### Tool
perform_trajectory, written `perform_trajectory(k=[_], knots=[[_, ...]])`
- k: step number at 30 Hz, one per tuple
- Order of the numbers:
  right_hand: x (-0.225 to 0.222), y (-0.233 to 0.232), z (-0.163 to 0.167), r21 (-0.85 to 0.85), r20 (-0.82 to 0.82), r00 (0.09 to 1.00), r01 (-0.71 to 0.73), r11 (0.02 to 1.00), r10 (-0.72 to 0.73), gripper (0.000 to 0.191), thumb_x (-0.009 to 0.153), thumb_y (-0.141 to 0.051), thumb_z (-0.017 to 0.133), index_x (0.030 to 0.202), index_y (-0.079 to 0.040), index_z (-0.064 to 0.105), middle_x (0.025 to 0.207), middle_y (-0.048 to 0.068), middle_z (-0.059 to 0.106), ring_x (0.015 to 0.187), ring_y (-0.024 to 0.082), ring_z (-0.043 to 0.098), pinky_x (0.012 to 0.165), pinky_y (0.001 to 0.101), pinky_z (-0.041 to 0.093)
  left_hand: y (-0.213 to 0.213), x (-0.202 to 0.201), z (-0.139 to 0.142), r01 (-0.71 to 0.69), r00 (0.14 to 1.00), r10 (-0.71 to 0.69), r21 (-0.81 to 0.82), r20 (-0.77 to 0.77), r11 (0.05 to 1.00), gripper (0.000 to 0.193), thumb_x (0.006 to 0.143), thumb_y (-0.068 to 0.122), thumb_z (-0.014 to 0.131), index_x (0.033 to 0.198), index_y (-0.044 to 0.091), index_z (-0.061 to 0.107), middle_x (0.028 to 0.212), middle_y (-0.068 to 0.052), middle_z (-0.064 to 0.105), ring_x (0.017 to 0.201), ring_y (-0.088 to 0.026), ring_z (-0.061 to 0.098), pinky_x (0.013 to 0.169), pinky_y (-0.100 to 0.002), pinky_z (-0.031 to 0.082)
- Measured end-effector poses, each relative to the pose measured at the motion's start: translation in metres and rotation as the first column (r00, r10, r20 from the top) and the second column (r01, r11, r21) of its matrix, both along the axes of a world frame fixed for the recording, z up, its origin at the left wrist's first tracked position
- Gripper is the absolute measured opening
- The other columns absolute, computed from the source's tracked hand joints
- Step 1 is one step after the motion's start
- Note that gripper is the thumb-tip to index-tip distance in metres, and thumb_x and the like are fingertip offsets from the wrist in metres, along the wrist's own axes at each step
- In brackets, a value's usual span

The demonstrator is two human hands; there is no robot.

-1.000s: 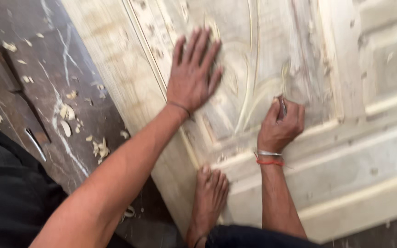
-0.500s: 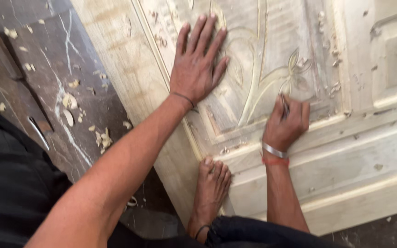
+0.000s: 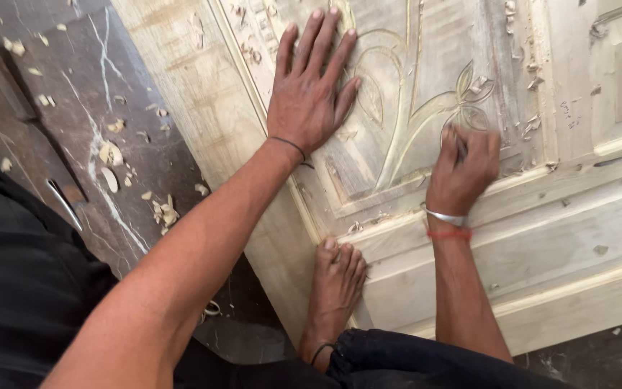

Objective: The person sands a carved floral pattern on a large wooden door panel laid on the workshop floor. Holding the panel steady with one hand, they rub sandpaper over the recessed carving, work across different flowers and leaves, and occasionally brush away shavings by hand.

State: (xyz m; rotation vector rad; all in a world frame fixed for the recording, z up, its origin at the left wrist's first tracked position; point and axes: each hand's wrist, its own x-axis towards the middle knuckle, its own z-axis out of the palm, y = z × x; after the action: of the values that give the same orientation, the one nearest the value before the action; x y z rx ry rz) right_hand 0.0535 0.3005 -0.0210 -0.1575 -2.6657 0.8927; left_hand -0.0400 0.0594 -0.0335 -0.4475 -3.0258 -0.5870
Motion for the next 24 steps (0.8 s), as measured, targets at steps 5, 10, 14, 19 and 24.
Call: perform_trajectory(k=[5, 10, 14, 19, 24], knots=[[0.006, 0.002, 0.002, 0.066, 0.032, 0.999, -0.004, 0.998, 0.001, 0.010, 0.101, -0.004, 0.077, 0.104, 0.003, 0.069, 0.094, 0.016, 0.057, 0.082, 0.032, 0.057, 0.070, 0.0433, 0.045, 0.000, 0.003, 0.003, -0.017, 1.000, 0.017, -0.004, -0.003, 1.000, 0.059, 0.111, 0.046, 0.045, 0.159, 0.013, 0.043, 0.169, -0.014, 0.026, 0.158, -0.029, 0.019, 0.130, -0.051, 0.009], [0.010, 0.003, 0.006, -0.038, 0.073, 0.997, -0.017, 0.999, 0.020, 0.009, 0.102, -0.002, 0.075, 0.104, 0.003, 0.068, 0.098, 0.015, 0.057, 0.084, 0.030, 0.058, 0.073, 0.0423, 0.049, -0.001, 0.002, 0.002, -0.001, 0.998, 0.001, -0.006, 0.062, 1.000, 0.061, 0.113, 0.049, 0.036, 0.162, 0.014, 0.042, 0.172, -0.012, 0.024, 0.160, -0.027, 0.016, 0.132, -0.048, 0.005], [0.003, 0.004, 0.002, -0.035, 0.021, 0.999, -0.045, 0.998, 0.045, 0.010, 0.098, 0.001, 0.075, 0.106, 0.002, 0.069, 0.099, 0.015, 0.058, 0.087, 0.031, 0.059, 0.073, 0.0417, 0.049, -0.002, 0.001, 0.000, -0.007, 0.998, 0.010, -0.046, 0.061, 0.999, 0.063, 0.112, 0.051, 0.031, 0.162, 0.014, 0.041, 0.171, -0.013, 0.022, 0.159, -0.027, 0.014, 0.130, -0.047, 0.003], [0.017, 0.009, 0.011, -0.005, 0.079, 0.996, -0.043, 0.999, 0.043, 0.009, 0.098, 0.001, 0.077, 0.103, 0.002, 0.069, 0.096, 0.014, 0.058, 0.084, 0.030, 0.059, 0.074, 0.0410, 0.049, -0.002, 0.003, -0.001, 0.001, 0.999, 0.000, -0.016, 0.041, 1.000, 0.063, 0.112, 0.050, 0.033, 0.163, 0.014, 0.041, 0.171, -0.014, 0.023, 0.159, -0.027, 0.015, 0.130, -0.048, 0.003], [0.024, 0.030, 0.029, 0.011, 0.155, 0.988, 0.013, 1.000, -0.015, 0.010, 0.097, -0.002, 0.078, 0.106, -0.001, 0.074, 0.095, 0.011, 0.065, 0.083, 0.025, 0.063, 0.070, 0.0357, 0.050, -0.003, 0.006, 0.001, -0.016, 1.000, 0.016, -0.033, 0.008, 0.999, 0.061, 0.111, 0.050, 0.039, 0.160, 0.014, 0.045, 0.170, -0.012, 0.025, 0.159, -0.026, 0.017, 0.131, -0.048, 0.006]])
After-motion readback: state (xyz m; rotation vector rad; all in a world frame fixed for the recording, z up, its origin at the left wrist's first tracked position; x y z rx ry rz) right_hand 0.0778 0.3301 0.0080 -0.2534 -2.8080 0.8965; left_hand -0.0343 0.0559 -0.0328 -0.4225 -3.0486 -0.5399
